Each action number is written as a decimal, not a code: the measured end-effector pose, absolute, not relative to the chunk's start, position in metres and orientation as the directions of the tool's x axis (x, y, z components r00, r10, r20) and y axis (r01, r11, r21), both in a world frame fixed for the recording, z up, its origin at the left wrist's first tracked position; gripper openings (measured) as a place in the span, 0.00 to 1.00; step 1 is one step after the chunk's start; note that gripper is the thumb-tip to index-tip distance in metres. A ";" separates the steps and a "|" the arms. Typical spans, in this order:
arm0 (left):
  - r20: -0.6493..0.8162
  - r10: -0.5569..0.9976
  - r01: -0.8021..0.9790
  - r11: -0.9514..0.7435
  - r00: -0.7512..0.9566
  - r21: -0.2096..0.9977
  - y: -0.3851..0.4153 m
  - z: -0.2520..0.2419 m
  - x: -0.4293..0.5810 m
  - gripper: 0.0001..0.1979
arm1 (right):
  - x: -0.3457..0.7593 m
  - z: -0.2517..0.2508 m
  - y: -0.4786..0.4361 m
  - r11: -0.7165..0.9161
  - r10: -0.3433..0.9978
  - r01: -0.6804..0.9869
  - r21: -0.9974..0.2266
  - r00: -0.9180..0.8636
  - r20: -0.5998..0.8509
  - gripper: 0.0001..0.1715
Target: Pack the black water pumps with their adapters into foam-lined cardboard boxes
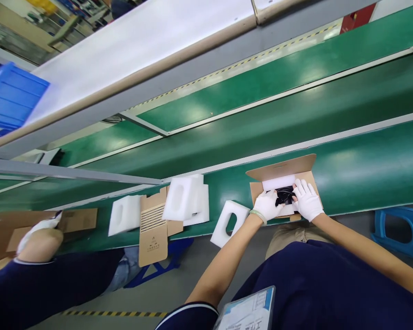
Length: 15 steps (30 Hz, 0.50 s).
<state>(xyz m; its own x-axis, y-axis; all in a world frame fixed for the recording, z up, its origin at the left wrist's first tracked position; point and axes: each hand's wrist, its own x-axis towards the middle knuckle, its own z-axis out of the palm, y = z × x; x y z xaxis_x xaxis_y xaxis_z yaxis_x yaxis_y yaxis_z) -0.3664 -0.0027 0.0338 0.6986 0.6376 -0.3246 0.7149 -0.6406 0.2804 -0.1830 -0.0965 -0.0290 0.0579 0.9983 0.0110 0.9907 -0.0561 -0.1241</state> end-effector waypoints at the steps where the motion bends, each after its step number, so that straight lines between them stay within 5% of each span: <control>1: -0.360 0.642 0.732 -0.637 0.677 0.241 -0.003 0.034 -0.355 0.33 | -0.183 -0.027 -0.096 -0.050 0.999 0.991 -0.124 0.051 0.006 0.30; 8: -0.509 0.606 0.716 -0.698 0.612 0.030 -0.004 0.034 -0.314 0.35 | -0.183 -0.024 -0.096 0.006 0.999 0.993 -0.117 -0.002 0.041 0.23; 15: -0.091 0.547 0.544 -0.774 0.832 0.324 0.013 0.050 -0.432 0.27 | -0.185 -0.026 -0.097 -0.010 0.999 0.990 -0.143 0.016 0.044 0.22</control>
<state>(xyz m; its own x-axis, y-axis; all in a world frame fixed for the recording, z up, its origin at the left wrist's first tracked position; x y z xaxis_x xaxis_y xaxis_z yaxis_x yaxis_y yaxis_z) -0.4320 0.0131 0.0503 0.8323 0.5468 -0.0914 0.5440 -0.7739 0.3242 -0.1846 -0.0965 -0.0261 0.0161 0.9989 0.0445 0.9896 -0.0095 -0.1434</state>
